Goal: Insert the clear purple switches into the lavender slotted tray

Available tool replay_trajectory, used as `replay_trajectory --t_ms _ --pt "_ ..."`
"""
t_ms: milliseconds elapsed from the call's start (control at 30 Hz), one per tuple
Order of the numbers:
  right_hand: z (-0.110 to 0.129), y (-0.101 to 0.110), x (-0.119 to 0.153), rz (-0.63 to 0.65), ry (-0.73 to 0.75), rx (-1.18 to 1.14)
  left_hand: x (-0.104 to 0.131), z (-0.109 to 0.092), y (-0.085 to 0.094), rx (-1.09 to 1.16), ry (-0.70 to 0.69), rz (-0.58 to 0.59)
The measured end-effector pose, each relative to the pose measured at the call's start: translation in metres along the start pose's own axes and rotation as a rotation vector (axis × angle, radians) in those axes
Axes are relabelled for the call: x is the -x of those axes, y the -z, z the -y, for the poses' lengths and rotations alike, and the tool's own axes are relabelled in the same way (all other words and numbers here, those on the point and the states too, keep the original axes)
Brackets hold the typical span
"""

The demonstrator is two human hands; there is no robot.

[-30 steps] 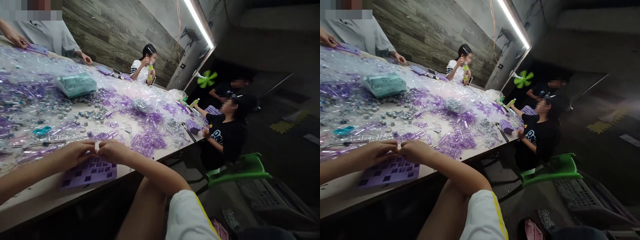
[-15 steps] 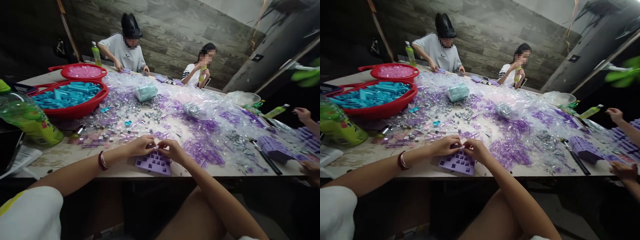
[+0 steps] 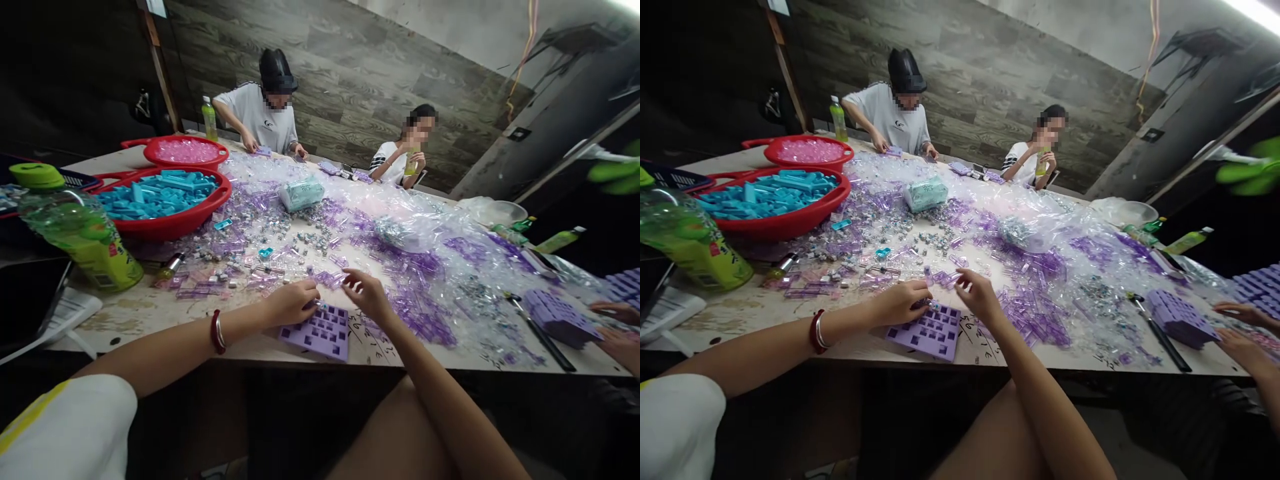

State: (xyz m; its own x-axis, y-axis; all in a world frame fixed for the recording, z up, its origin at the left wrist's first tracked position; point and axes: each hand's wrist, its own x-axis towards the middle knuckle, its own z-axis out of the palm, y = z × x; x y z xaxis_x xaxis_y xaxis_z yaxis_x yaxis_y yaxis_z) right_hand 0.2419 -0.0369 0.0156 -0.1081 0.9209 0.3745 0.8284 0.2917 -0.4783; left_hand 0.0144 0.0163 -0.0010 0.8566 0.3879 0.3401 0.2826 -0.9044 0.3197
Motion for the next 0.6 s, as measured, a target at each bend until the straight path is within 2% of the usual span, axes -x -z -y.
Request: replay_trajectory --t_ms 100,267,367,433,600 --pt "-0.033 0.004 -0.023 -0.091 -0.108 0.113 0.0 -0.004 -0.001 -0.096 -0.03 0.007" --pt "-0.072 -0.017 -0.085 -0.052 -0.127 0.173 0.002 -0.008 -0.001 -0.242 -0.087 -0.015" --pt "-0.083 -0.031 -0.117 -0.042 -0.137 0.192 0.002 -0.007 -0.001 -0.25 -0.067 -0.023" --pt "-0.087 -0.036 -0.129 -0.036 -0.151 0.2 0.001 -0.006 -0.002 -0.254 -0.058 -0.014" --pt "-0.087 -0.04 -0.132 -0.068 -0.221 0.223 0.001 -0.003 -0.002 -0.246 -0.05 0.004"
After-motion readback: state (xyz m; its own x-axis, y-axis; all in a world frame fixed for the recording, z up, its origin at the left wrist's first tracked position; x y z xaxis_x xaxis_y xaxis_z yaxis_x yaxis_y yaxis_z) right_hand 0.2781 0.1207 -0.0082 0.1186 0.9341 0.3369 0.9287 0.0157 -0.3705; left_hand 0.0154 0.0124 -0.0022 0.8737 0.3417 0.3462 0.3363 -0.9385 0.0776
